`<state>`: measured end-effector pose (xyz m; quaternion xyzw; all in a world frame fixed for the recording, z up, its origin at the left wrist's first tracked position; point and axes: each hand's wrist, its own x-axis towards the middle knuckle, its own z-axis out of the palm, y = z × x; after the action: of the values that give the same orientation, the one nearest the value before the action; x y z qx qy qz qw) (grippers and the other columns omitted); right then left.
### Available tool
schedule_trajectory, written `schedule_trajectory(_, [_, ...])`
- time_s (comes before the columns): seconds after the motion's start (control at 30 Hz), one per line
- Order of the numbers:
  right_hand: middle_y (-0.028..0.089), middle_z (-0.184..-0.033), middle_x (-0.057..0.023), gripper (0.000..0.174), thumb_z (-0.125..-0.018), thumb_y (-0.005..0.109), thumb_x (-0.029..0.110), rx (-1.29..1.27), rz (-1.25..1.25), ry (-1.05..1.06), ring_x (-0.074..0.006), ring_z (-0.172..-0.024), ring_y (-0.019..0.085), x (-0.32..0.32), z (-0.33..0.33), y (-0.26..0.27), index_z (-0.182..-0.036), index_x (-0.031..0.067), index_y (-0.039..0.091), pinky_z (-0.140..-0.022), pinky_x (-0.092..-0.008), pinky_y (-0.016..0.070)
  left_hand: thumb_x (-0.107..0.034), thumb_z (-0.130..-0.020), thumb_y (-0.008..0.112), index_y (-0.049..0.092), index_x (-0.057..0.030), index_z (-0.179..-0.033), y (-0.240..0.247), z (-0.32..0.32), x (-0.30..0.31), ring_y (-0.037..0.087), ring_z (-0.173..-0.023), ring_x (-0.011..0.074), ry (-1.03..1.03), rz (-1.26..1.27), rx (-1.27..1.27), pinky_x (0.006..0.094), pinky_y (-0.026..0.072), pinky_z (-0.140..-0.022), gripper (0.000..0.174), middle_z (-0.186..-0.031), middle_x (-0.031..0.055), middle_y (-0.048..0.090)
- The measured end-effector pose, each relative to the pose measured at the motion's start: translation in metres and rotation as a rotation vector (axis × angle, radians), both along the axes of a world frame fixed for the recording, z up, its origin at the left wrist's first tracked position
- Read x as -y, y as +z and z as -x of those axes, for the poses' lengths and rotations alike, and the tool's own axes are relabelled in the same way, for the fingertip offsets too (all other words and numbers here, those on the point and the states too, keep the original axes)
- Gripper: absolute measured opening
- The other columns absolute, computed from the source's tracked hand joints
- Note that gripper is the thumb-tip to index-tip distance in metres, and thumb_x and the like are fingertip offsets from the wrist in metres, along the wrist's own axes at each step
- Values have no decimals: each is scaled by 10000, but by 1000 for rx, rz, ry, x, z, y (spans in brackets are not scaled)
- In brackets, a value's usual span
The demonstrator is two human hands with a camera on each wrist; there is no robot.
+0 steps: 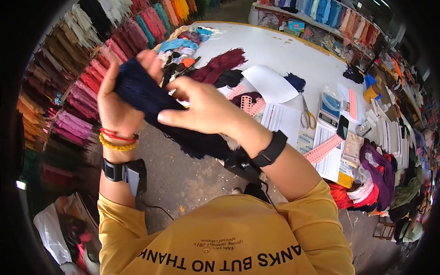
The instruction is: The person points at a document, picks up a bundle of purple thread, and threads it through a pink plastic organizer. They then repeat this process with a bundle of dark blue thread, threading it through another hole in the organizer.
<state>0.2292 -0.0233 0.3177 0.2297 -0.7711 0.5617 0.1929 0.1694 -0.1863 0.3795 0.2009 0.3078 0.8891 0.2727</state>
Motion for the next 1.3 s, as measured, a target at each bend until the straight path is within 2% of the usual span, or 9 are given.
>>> schedule_trajectory(0.13, [633,-786,-99,298,-792,661,235,125,183,-69,-130,-713,600,-19,-2,1,-931,-15,576,-663,-258,486,-336,-889,447,458,14,-1188,-18,-2,4,560,-1021,263,197,39,65,391,422,-911,460,-1154,154,551])
schedule_trajectory(0.17, [597,-808,-5,181,-834,614,149,148,145,-57,-50,-718,540,-19,-8,-2,-956,22,575,-627,-194,432,-329,-882,459,459,-2,-1196,-35,-3,4,560,-1020,256,49,87,47,379,435,-888,453,-1155,150,552])
schedule_trajectory(0.33, [573,-677,-25,177,-803,633,172,263,-94,-34,-79,-582,520,-4,-36,-39,-864,12,586,-535,-237,426,-235,-841,563,446,39,-1226,-95,-47,-7,522,-1056,204,-156,292,-65,322,418,-899,487,-1169,123,530])
schedule_trajectory(0.4, [594,-668,-145,258,-760,635,235,370,-142,-22,-266,-612,605,-8,-43,-51,-770,-14,570,-572,-337,462,-202,-831,579,438,46,-1232,-105,-60,-15,521,-1055,200,-123,315,-62,320,411,-908,493,-1173,122,528])
schedule_trajectory(0.67, [600,-990,-185,251,-738,647,171,411,5,-107,-191,-590,604,-32,-65,-85,-672,-7,482,-528,-312,434,23,-750,526,508,38,-1156,-127,-67,-34,570,-906,139,-207,449,45,267,446,-818,407,-999,63,593])
schedule_trajectory(0.83, [513,-576,-49,219,-720,659,124,553,183,-36,-77,-509,444,-50,-65,-91,-670,6,481,-470,-262,370,55,-715,522,511,36,-1140,-129,-70,-54,592,-897,180,-112,467,11,301,450,-845,426,-991,92,612])
schedule_trajectory(1.07, [471,-626,21,185,-753,628,49,307,-30,-283,-34,-506,398,-87,-77,-86,-680,27,459,-454,-215,336,70,-674,489,534,38,-1048,-142,-73,-93,572,-841,165,-82,428,0,285,441,-804,378,-902,83,601])
schedule_trajectory(1.17, [578,-694,-38,80,-771,576,64,730,510,-41,-57,-480,478,-112,-80,-84,-789,4,526,-430,-199,376,55,-655,457,590,50,-874,-141,-76,-110,549,-738,154,-143,340,157,263,438,-731,257,-772,83,584])
schedule_trajectory(1.3, [600,-736,-46,158,-782,600,99,891,618,117,-71,-542,530,-132,-80,-87,-879,-12,544,-483,-217,426,42,-688,491,587,36,-877,-145,-77,-121,551,-719,141,-211,312,160,259,445,-699,212,-782,69,588])
